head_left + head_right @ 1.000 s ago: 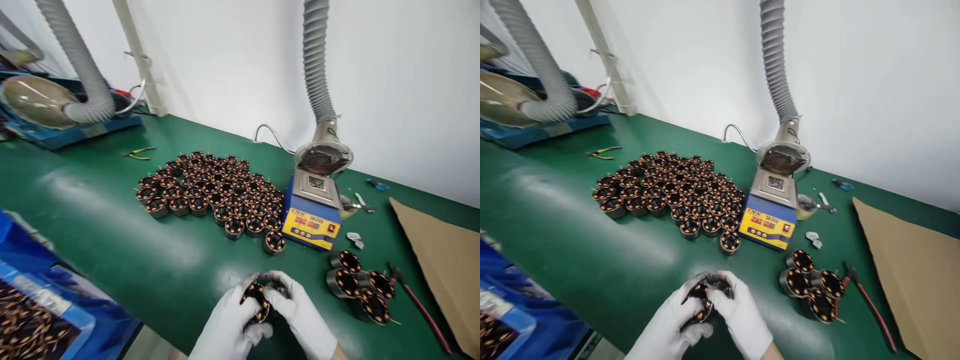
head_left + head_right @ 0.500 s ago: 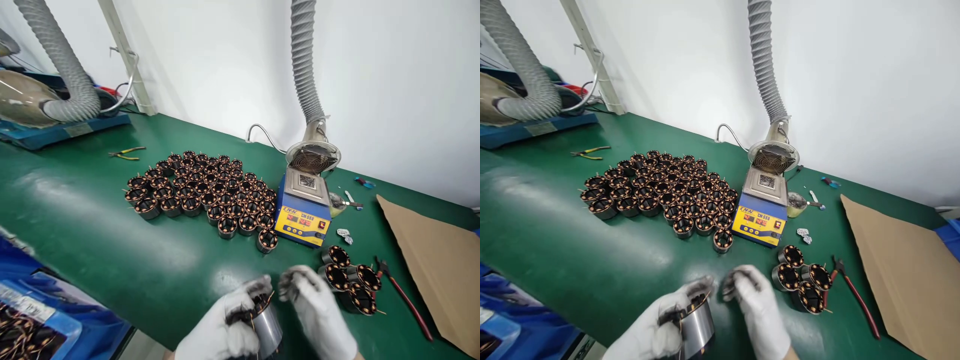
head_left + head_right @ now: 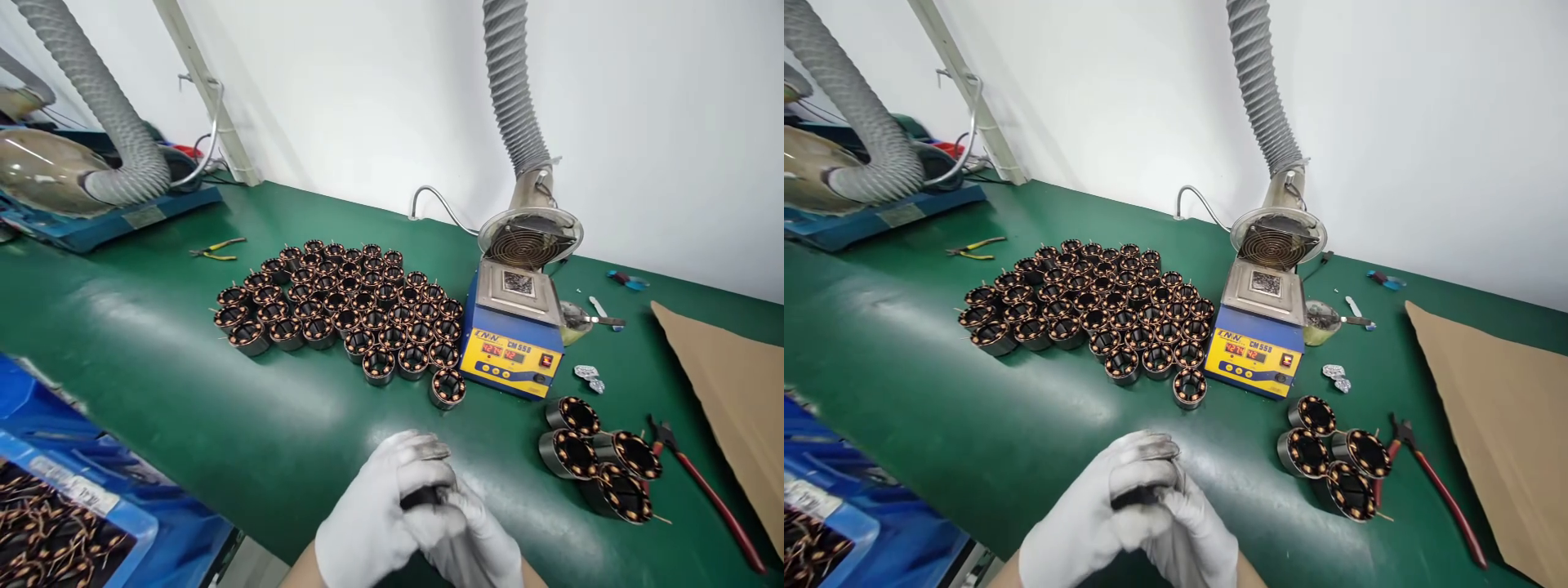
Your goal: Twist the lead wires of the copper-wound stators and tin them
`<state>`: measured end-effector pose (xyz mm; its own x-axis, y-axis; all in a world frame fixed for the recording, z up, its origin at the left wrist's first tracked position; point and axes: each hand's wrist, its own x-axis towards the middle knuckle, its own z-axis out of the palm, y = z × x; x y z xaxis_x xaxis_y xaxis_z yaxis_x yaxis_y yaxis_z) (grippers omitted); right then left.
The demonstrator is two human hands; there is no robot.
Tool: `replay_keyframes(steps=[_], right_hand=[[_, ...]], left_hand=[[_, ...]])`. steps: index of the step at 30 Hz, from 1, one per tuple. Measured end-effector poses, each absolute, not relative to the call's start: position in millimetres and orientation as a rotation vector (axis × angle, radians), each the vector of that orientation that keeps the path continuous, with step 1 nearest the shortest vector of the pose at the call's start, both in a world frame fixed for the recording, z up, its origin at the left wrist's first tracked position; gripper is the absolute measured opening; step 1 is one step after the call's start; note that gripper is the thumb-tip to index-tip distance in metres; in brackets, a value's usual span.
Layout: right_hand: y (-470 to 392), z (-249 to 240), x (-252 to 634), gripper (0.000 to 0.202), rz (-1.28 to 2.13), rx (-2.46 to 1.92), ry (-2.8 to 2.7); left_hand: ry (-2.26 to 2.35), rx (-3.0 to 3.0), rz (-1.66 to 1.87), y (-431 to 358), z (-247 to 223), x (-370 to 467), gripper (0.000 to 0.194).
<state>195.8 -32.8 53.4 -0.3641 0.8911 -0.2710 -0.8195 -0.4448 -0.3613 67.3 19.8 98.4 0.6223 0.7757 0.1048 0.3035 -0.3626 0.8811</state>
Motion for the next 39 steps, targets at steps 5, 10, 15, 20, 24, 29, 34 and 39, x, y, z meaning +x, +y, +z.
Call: replay_keyframes(steps=[5,10,15,20,24,29,34,39], right_hand=[[-35.2,47.1,198.1,0.038,2.073,-0.513,-0.213],[-35.1,42.8,196.7,0.039,2.118,-0.499,-0.188],[-34.0,42.8,197.3,0.035,2.114,-0.453,-0.226],[-31.6,44.4,198.4,0.042,2.166,-0.427,-0.21],[-30.8,48.6,193.7,0.041,2.057,-0.518,-0.19],[-30.3,52.8,198.4,0.04,2.124,-0.464,-0.16],[-27.9,51.5,203.7,0.053,2.179,-0.414,-0.043],[-28.5,48.5,202.4,0.047,2.243,-0.427,-0.108]], left_hand=[[0.877,1.417,0.576,31.4,100.2,57.5,0.034],[0.802,1.309,0.491,35.5,93.8,61.4,0.026],[1.111,0.878,0.93,31.3,84.9,79.3,0.003],[1.12,0.733,1.017,28.7,84.4,75.3,0.029],[1.197,1.038,0.781,16.9,90.0,86.5,0.014],[1.179,0.525,1.197,13.7,82.9,86.7,0.024],[1.189,0.751,1.097,17.6,82.1,62.9,0.047],[1.13,1.011,0.61,8.4,87.7,69.9,0.069]])
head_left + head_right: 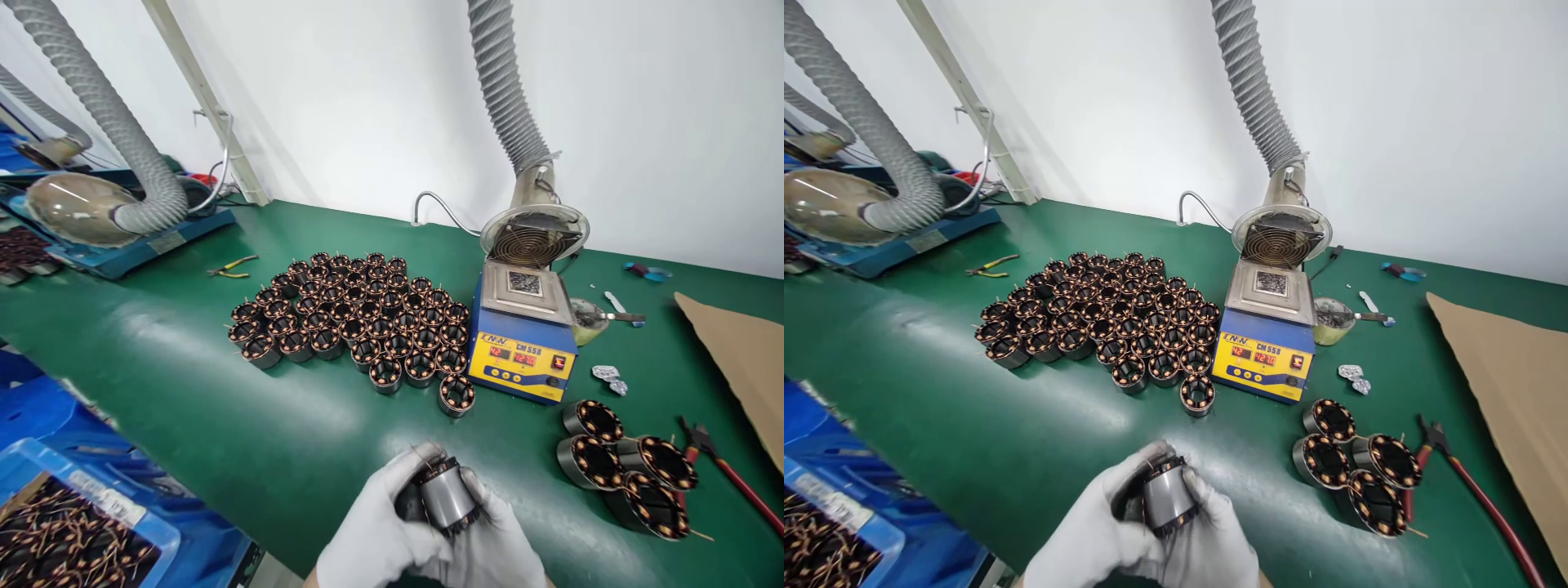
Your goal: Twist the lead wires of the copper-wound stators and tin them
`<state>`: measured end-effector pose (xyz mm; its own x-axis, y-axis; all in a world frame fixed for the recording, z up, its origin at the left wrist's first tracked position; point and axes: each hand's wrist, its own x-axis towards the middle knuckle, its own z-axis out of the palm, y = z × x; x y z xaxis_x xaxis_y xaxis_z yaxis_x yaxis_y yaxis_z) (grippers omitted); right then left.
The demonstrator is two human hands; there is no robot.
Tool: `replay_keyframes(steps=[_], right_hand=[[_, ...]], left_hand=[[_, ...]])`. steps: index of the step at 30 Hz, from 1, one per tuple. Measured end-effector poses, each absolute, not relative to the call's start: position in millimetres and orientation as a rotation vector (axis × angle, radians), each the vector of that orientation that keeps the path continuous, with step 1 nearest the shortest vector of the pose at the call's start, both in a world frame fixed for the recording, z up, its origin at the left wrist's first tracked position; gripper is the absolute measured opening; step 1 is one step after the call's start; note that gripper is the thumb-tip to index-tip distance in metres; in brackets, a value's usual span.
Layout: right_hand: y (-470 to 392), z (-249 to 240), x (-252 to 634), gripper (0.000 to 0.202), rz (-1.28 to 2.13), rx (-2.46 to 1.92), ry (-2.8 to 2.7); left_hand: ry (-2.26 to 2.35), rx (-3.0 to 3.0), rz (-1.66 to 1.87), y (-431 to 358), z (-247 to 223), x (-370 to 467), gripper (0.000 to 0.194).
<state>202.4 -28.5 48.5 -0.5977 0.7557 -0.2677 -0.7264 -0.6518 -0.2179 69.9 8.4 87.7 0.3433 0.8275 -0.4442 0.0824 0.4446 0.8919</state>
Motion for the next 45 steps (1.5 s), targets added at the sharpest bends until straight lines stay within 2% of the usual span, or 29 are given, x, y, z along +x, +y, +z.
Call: replay_keyframes(steps=[3,4,5,9,11,13,15,17,20,23,25,27,31,33,36,40,45], right_hand=[[-30.1,47.4,202.4,0.05,2.318,-0.393,-0.138],[-30.8,47.2,202.8,0.051,2.329,-0.392,-0.135],[-31.6,47.1,203.2,0.051,2.328,-0.403,-0.118],[-33.1,48.6,203.1,0.049,2.281,-0.448,-0.038],[-32.2,51.2,199.8,0.045,2.263,-0.447,-0.082],[-31.5,54.0,195.0,0.041,2.164,-0.512,-0.189],[-32.9,54.4,190.6,0.045,1.966,-0.689,-0.338],[-37.0,49.8,188.1,0.058,1.741,-0.939,-0.538],[-44.1,32.7,186.9,0.058,1.356,-1.295,-0.804],[-44.3,13.0,186.0,0.043,0.944,-1.436,-1.109],[-40.7,5.4,185.8,0.041,0.723,-1.44,-1.298],[-36.7,3.5,186.3,0.042,0.604,-1.444,-1.4],[-34.7,7.0,188.2,0.038,0.5,-1.524,-1.427],[-36.2,7.4,189.1,0.04,0.501,-1.541,-1.432],[-38.3,5.7,190.5,0.036,0.507,-1.501,-1.475],[-38.6,6.3,191.3,0.033,0.47,-1.466,-1.519],[-36.3,14.7,190.7,0.032,0.474,-1.492,-1.542]], left_hand=[[1.263,0.892,0.769,13.5,87.6,78.9,0.019],[1.268,0.818,0.88,16.8,86.2,80.3,0.007],[1.233,0.714,0.996,20.1,84.6,80.8,0.005],[1.03,0.377,1.25,26.9,84.3,80.2,0.029],[1.118,0.521,1.1,23.9,89.7,81.8,0.032],[1.276,0.698,0.902,19.6,94.5,82.7,0.027],[1.402,0.788,0.845,18.3,94.9,78.7,0.016],[1.397,0.759,0.948,21.4,91.0,68.6,0.014],[1.231,0.74,1.099,27.9,84.6,54.0,0.031],[1.107,0.882,0.879,26.9,82.0,60.3,0.047],[1.093,0.87,0.772,24.0,80.6,73.9,0.035],[1.058,0.696,0.899,23.8,79.2,84.2,0.023],[1.008,0.466,1.202,32.6,83.6,76.9,0.025],[1.153,0.645,1.125,35.6,88.9,68.0,0.03],[1.34,0.924,0.831,34.2,95.1,64.7,0.035],[1.426,0.833,0.793,31.6,96.5,74.3,0.028],[1.321,0.809,0.779,31.1,94.4,83.2,0.013]])
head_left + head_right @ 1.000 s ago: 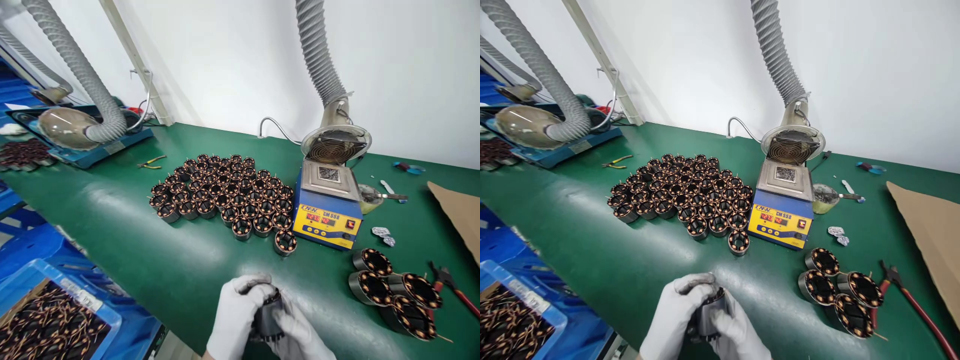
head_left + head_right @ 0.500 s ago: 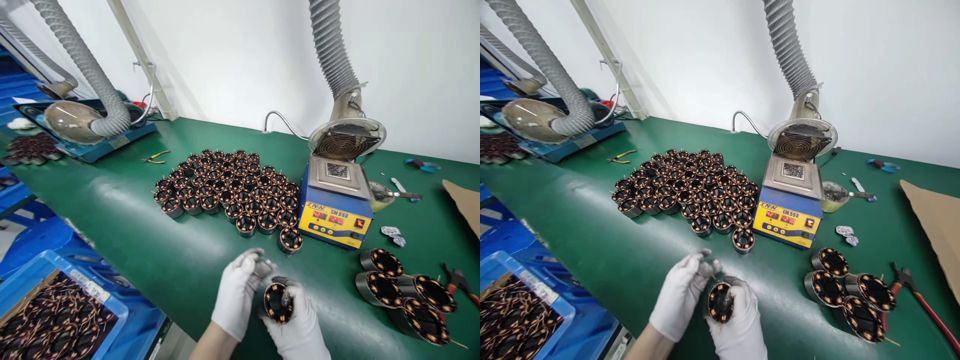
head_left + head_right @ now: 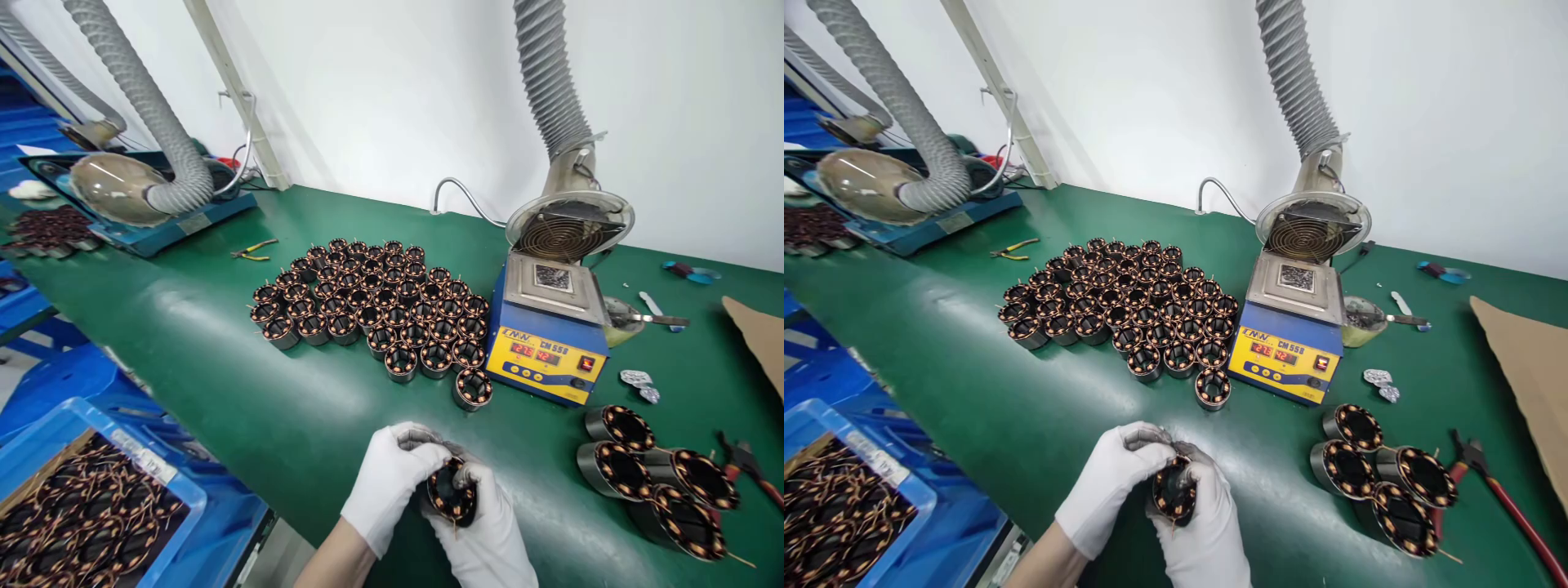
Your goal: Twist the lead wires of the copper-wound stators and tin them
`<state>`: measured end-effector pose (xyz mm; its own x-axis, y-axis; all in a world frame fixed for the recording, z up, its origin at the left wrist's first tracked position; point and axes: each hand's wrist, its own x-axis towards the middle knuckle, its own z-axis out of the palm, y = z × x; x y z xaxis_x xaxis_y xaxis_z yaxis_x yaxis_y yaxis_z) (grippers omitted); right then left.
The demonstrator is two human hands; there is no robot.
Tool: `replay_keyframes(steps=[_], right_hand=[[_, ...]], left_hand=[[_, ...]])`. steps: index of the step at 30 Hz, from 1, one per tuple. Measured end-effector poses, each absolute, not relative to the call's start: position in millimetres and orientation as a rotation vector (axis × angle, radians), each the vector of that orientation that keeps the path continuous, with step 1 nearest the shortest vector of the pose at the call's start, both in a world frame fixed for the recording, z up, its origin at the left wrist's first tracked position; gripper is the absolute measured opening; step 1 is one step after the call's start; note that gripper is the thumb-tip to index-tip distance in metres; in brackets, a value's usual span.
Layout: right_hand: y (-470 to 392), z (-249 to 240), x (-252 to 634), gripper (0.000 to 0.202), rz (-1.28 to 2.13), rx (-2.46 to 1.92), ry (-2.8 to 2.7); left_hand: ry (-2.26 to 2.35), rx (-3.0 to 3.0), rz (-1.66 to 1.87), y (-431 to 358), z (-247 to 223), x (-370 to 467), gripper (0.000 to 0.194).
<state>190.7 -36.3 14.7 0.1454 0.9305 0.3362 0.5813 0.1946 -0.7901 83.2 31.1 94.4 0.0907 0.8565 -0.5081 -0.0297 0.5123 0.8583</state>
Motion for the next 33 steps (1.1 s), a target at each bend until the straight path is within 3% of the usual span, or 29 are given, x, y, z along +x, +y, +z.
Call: replay_keyframes(steps=[5,10,15,20,23,26,30,33], right_hand=[[-35.9,13.7,192.1,0.033,0.441,-1.494,-1.548],[-38.6,10.0,192.3,0.035,0.526,-1.505,-1.519],[-39.2,11.9,192.1,0.032,0.513,-1.507,-1.529],[-38.8,5.1,194.2,0.036,0.501,-1.487,-1.535],[-40.6,1.9,193.2,0.052,0.52,-1.516,-1.491],[-42.5,8.0,190.6,0.061,0.633,-1.657,-1.357],[-30.6,38.3,207.7,0.051,1.203,-1.655,-0.988],[-3.8,80.5,249.1,0.051,1.374,-1.411,-0.848]], left_hand=[[1.348,0.828,0.867,24.6,88.9,82.7,0.009],[1.405,0.892,0.821,27.4,95.5,74.9,0.049],[1.337,0.875,0.799,30.1,95.3,78.9,0.011],[1.366,0.802,0.892,26.3,87.3,81.9,0.013],[1.452,0.875,0.939,23.6,86.1,69.4,0.023],[1.599,1.197,1.017,18.5,79.4,41.1,0.022],[1.598,2.043,1.093,12.0,52.9,-8.7,0.015],[1.206,2.709,1.097,12.0,26.5,-29.7,0.016]])
